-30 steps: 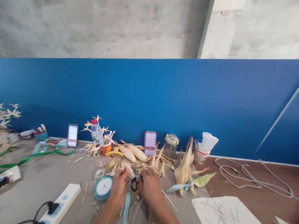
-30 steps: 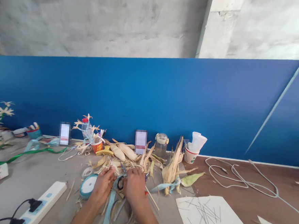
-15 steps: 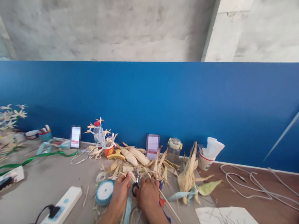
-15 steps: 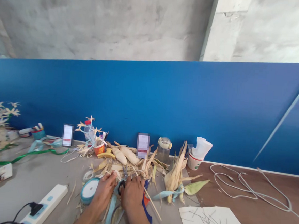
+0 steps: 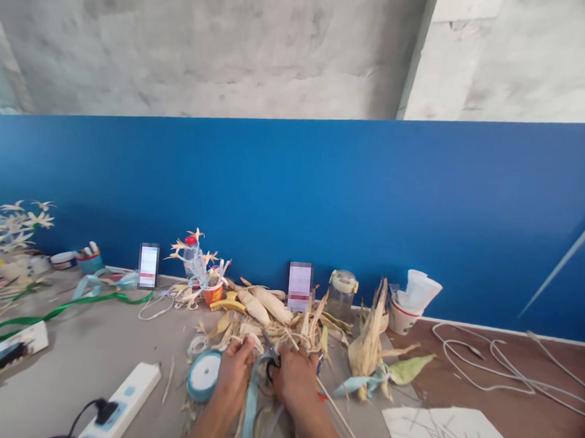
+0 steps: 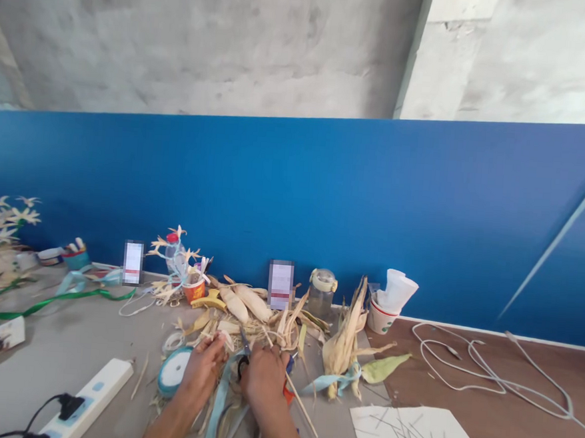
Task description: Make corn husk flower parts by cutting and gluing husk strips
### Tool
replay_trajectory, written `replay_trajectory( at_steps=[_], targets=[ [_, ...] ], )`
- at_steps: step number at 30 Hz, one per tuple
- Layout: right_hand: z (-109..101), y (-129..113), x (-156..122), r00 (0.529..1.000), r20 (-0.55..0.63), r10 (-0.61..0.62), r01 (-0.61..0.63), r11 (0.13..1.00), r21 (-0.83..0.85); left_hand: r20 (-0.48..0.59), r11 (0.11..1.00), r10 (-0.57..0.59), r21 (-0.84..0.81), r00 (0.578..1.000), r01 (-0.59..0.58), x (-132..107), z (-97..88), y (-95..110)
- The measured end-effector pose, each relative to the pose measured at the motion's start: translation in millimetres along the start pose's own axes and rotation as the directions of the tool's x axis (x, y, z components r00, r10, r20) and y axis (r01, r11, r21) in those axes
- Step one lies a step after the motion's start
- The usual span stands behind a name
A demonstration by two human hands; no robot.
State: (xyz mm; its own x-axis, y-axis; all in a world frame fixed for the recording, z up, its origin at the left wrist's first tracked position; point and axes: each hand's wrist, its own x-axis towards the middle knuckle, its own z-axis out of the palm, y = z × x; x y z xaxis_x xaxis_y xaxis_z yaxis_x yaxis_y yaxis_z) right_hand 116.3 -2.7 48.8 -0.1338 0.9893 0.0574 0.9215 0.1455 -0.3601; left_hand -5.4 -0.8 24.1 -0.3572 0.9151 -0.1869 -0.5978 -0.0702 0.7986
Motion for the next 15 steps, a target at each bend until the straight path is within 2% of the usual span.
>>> replay_trajectory(
  at_steps=[4, 6, 7, 9, 11, 13, 15],
  targets=[
    [-13, 9, 6, 0.994, 0.093, 0.059, -0.076, 0.978, 0.193, -0.014, 1.000, -0.004, -0.027, 1.000, 0.003, -3, 2.6, 5],
    [-17, 17, 11, 0.991, 0.125, 0.045, -0.090, 0.922, 0.376, -0.018, 0.999, -0.007, -0.045, 1.000, 0.006, -5, 4.7, 8],
    [-18, 21, 13, 0.991, 0.130, 0.019, -0.081, 0.866, 0.494, -0.012, 0.998, -0.010, -0.056, 1.000, 0.010, -6, 5.9, 10],
    [-18, 28, 15, 0.990, 0.135, -0.044, -0.072, 0.666, 0.743, 0.014, 0.997, -0.013, -0.080, 1.000, 0.014, -9, 8.3, 13],
    [-15, 29, 14, 0.977, 0.190, -0.096, -0.138, 0.393, 0.909, 0.045, 0.994, -0.026, -0.108, 0.999, 0.031, -11, 10.0, 15],
    [-9, 25, 10, 0.944, 0.290, -0.155, -0.265, 0.166, 0.950, 0.070, 0.989, -0.053, -0.133, 0.996, 0.062, -13, 10.5, 15],
    [-2, 18, 4, 0.903, 0.370, -0.219, -0.368, 0.049, 0.928, 0.079, 0.985, -0.089, -0.141, 0.993, 0.099, -13, 10.3, 14]
  ],
)
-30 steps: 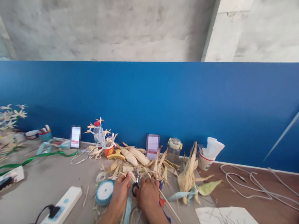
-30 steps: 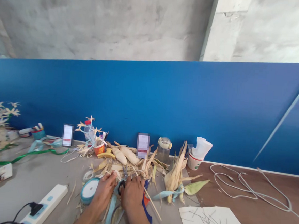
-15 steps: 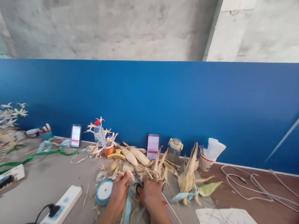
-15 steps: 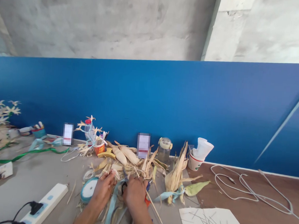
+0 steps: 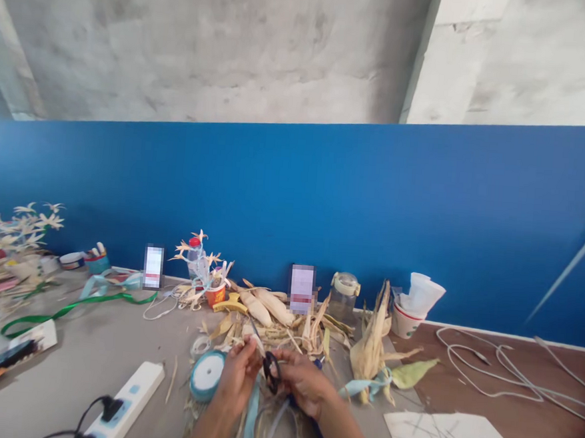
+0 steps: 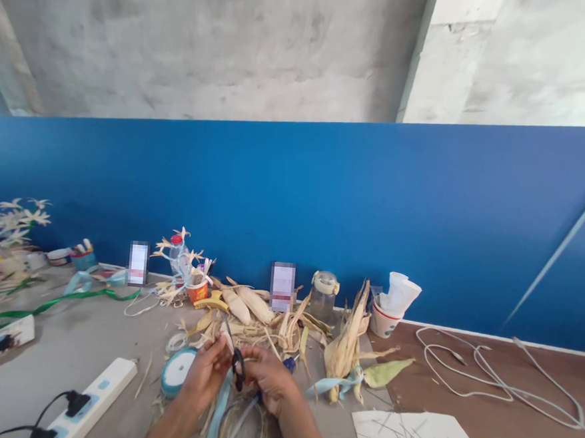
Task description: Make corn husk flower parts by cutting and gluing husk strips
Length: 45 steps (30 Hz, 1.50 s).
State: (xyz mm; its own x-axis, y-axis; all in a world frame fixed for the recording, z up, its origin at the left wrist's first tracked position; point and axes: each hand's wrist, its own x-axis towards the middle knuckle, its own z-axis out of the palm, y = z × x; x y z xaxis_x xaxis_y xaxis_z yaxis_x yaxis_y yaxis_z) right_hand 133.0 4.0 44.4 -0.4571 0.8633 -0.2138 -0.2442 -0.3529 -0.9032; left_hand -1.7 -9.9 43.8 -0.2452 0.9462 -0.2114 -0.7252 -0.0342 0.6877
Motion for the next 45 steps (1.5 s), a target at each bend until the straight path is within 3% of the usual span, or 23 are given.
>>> replay_trajectory(
  at_steps=[5, 11, 16, 24, 29, 38, 45],
  targets=[
    [16, 10, -2, 0.998, 0.059, 0.031, -0.033, 0.999, 0.031, -0.017, 1.000, -0.016, -0.009, 1.000, 0.016, 1, -0.4, -2],
    [19, -1, -9, 1.000, 0.016, -0.022, 0.022, 1.000, -0.014, 0.015, 0.999, -0.036, 0.010, 0.999, 0.036, 1, -1.3, -1],
    [16, -5, -13, 0.989, -0.044, -0.141, 0.132, 0.977, -0.170, -0.071, 1.000, -0.013, -0.017, 0.997, 0.011, 5, -4.4, 1],
    [5, 24, -27, 0.969, 0.002, -0.247, 0.212, 0.825, -0.524, -0.047, 0.999, -0.019, -0.030, 0.999, 0.017, 5, -2.9, -1],
    [6, 28, -34, 0.959, -0.006, -0.283, 0.211, 0.729, -0.651, -0.072, 0.999, -0.017, -0.035, 0.997, 0.014, 7, -4.5, -3],
    [4, 35, -33, 0.958, -0.009, -0.286, 0.202, 0.700, -0.685, -0.072, 0.998, -0.001, 0.067, 0.997, 0.006, 7, -5.2, -7],
    [5, 36, -35, 0.956, -0.001, -0.292, 0.211, 0.695, -0.687, -0.078, 0.999, 0.003, 0.044, 0.997, 0.001, 7, -7.1, -11]
  ],
)
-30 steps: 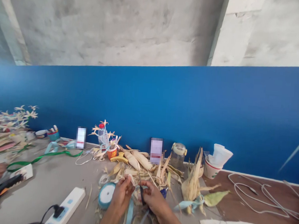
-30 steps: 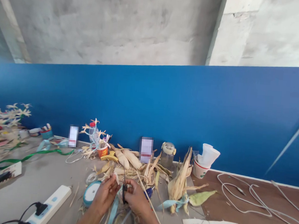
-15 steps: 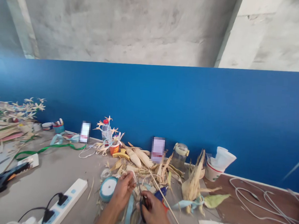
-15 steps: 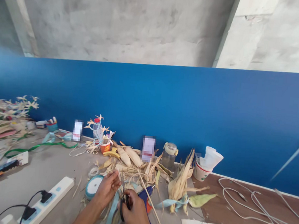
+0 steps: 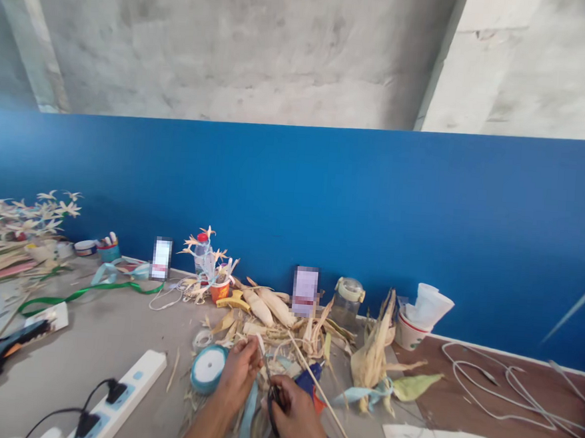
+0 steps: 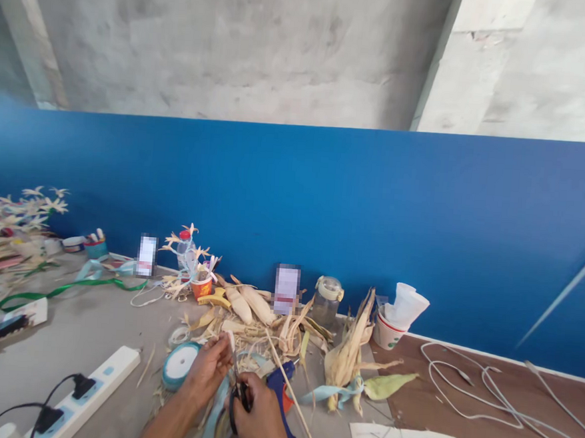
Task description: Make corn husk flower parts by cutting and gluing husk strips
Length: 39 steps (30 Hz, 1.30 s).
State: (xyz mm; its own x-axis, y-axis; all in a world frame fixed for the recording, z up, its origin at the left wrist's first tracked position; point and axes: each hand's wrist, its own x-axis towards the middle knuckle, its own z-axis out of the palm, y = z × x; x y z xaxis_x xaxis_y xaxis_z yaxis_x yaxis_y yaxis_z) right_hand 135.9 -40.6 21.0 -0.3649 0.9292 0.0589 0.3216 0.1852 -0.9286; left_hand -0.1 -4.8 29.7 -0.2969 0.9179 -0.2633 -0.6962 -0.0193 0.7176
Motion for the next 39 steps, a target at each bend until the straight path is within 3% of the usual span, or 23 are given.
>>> replay_trajectory(
  at_steps=[5, 11, 26, 39],
  targets=[
    [0, 1, 0, 1.000, -0.016, -0.014, 0.014, 1.000, -0.009, -0.017, 0.999, -0.023, -0.030, 1.000, 0.022, 2, -2.5, -2],
    [0, 0, -1, 1.000, 0.008, -0.009, 0.009, 0.999, 0.039, 0.072, 0.999, -0.011, -0.040, 0.997, 0.014, 4, -3.7, -4],
    [2, 2, -1, 1.000, 0.018, -0.013, 0.010, 0.990, 0.142, 0.097, 0.996, -0.011, 0.086, 0.995, 0.003, -4, 3.2, 7],
    [4, 3, 0, 0.999, 0.032, 0.043, -0.049, 0.977, 0.207, 0.122, 0.991, 0.013, 0.129, 0.992, -0.029, 1, -2.2, 3]
  ],
)
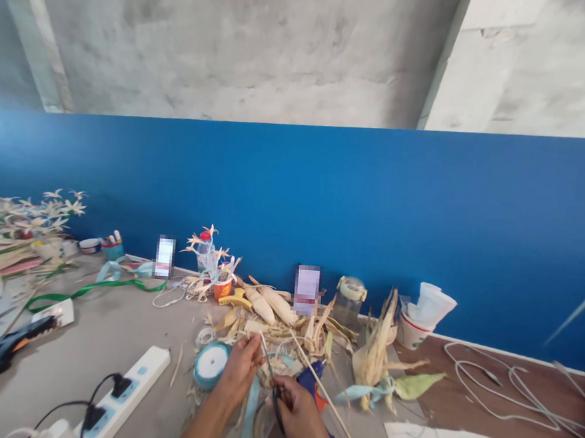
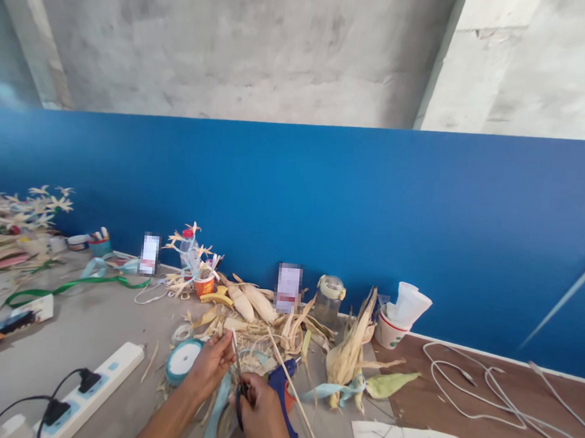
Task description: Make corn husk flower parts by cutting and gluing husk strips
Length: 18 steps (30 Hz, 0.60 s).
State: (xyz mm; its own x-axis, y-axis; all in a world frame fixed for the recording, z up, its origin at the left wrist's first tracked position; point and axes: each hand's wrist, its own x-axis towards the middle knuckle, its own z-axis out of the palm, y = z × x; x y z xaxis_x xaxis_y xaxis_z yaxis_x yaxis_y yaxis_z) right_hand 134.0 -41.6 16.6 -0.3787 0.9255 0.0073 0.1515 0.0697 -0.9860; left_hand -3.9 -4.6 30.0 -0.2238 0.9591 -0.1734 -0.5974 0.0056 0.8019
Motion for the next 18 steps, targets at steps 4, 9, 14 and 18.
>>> replay_trajectory(
  at_steps=[4, 9, 14, 18],
  targets=[
    [0.3, 3.2, 1.1, 1.000, -0.021, 0.007, -0.008, 1.000, -0.026, 0.005, 1.000, 0.013, 0.011, 1.000, -0.013, -0.5, 0.4, 0.5],
    [-1.0, 5.7, 1.3, 1.000, -0.029, -0.006, 0.005, 0.999, -0.049, 0.012, 1.000, 0.020, 0.021, 1.000, -0.020, 1.2, -1.7, -1.6],
    [-1.5, 5.8, 2.0, 0.999, -0.042, 0.007, -0.009, 0.999, -0.043, 0.020, 1.000, 0.004, 0.005, 1.000, -0.004, 3.4, -4.1, -3.6],
    [0.8, 4.5, 2.6, 0.999, -0.012, 0.039, -0.038, 0.996, 0.086, 0.036, 1.000, 0.002, -0.019, 0.999, -0.001, 3.9, -3.4, -3.7]
  ],
)
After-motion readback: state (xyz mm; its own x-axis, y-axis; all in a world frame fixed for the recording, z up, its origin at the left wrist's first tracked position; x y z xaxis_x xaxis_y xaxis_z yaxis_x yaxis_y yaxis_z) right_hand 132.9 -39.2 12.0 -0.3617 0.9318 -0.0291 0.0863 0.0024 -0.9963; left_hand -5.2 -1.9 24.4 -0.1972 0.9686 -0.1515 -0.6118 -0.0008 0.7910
